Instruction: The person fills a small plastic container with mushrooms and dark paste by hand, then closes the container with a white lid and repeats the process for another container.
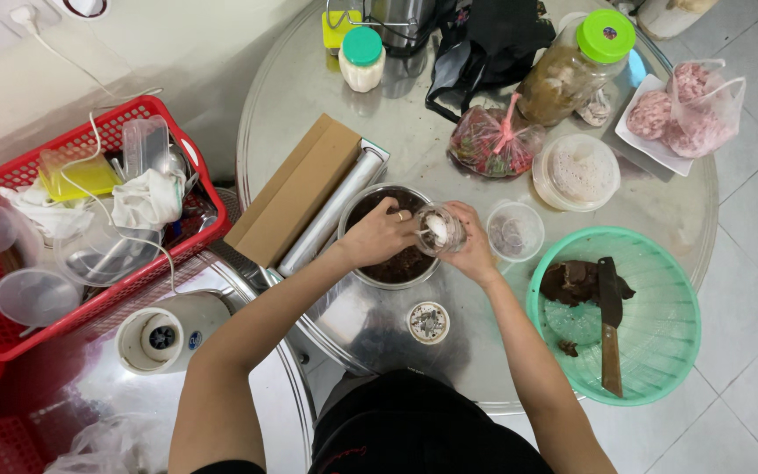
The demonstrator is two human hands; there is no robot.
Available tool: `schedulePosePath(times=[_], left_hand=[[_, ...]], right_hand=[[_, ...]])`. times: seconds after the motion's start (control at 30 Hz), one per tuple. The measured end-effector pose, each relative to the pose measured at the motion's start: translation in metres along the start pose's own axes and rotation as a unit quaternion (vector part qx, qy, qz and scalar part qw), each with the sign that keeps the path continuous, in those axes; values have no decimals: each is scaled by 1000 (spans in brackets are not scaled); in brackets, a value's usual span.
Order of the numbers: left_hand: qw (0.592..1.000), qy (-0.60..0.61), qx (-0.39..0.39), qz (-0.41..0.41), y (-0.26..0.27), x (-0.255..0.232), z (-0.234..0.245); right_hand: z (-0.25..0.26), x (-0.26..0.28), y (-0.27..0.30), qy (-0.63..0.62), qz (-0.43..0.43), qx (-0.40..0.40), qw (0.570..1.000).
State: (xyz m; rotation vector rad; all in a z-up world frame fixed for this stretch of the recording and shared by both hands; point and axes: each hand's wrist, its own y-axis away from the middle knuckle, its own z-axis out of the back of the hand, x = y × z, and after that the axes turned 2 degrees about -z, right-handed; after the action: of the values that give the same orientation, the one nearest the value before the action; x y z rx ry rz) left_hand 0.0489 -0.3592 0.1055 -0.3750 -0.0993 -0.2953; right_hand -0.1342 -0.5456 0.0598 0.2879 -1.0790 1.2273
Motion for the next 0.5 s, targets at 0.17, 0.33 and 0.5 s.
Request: schedulePosePath(times=[0.17, 0.33, 0.5], left_hand=[[978, 155, -74, 120, 17, -4, -14], [887, 353, -111, 275, 15, -21, -11], [858, 340, -112, 368, 12, -24, 12]], right_hand=[[-6, -24, 16, -98, -54, -14, 994], [-17, -46, 28, -276, -139, -33, 950], [-22, -52, 35, -269, -107, -37, 957]])
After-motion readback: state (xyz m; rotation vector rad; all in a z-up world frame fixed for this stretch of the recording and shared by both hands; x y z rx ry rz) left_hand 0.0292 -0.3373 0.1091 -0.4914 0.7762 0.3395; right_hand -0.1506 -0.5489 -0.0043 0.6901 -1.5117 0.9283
